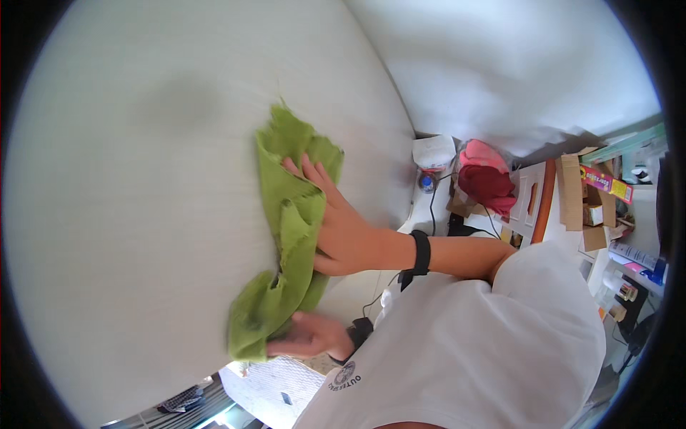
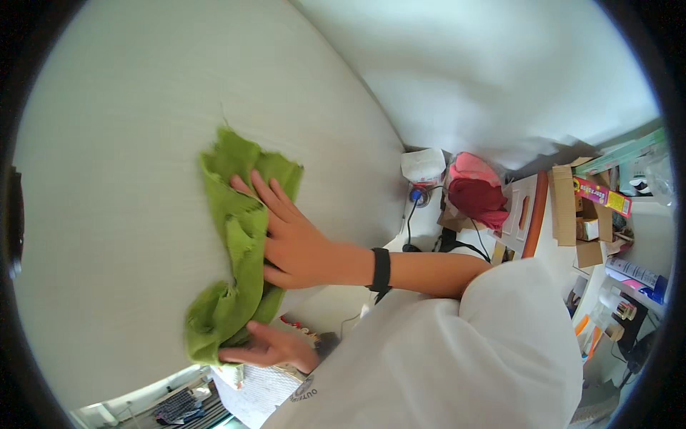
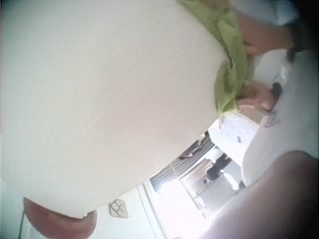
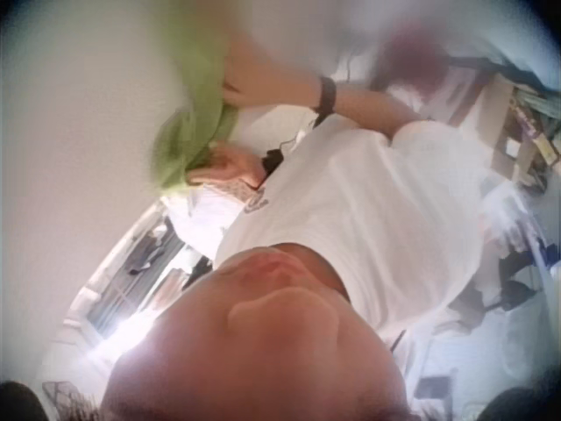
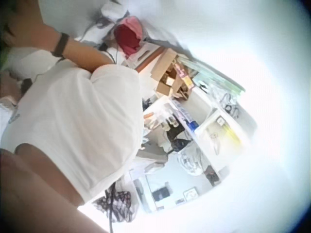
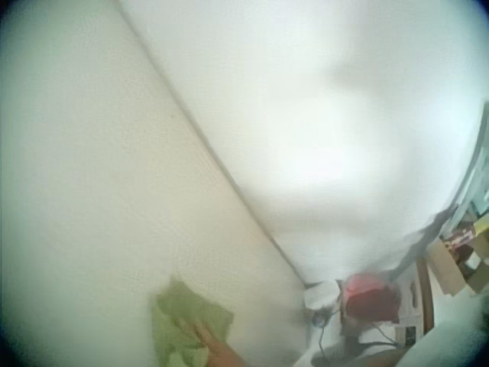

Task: The person wipes down the surface and sides of a white wooden cabinet using a green cloth.

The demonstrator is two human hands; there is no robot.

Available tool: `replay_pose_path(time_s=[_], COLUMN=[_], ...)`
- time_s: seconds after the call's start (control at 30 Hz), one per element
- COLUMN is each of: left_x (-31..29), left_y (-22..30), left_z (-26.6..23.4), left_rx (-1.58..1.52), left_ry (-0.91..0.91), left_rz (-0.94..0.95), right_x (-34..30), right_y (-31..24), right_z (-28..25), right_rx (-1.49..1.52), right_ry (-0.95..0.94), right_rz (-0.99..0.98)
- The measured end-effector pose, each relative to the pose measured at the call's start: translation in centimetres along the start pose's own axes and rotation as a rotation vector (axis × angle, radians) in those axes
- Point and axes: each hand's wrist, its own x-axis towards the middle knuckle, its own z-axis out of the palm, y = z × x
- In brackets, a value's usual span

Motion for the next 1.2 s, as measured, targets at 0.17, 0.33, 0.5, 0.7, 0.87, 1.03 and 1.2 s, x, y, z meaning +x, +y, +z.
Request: replay_pose_path(time_s=[0.17,0.33,0.5,0.7,0.87,1.03,1.2], left_x=[2.8,5.1,1.2,-0.8,7.8,6.0,4.8], left_y=[0.1,0.0,-3.1,-4.6,4.2,2.4,2.1], left_z=[-1.8,-0.1,-1.4,-2.9,-1.6,-0.3,-2.9], left_rx=[-0.37,-0.337,0.239,0.559,-0.218,0.573,0.703], left_ry=[0.132,0.154,0.05,-0.066,0.253,0.009,-0.422], left_rz=[-0.07,-0.218,-0.129,-0.162,-0.392,-0.016,0.084], right_x=[0.9,7.0,1.8,2.9,11.4,7.7,5.2], right_y=[-1.4,-3.5,-1.8,0.3,-4.6,-4.5,0.1], right_z=[0.1,-1.2,0.7,-0.5,-3.0,-2.2,-3.6], right_rx=[-0.026,0.007,-0.001,-0.068,-0.02,-0.033,-0.108], right_ry=[-0.026,0.128,-0.076,-0.059,0.111,-0.148,-0.308], right_rz=[-0.048,-0.231,-0.282,-0.198,-0.297,-0.485,-0.419])
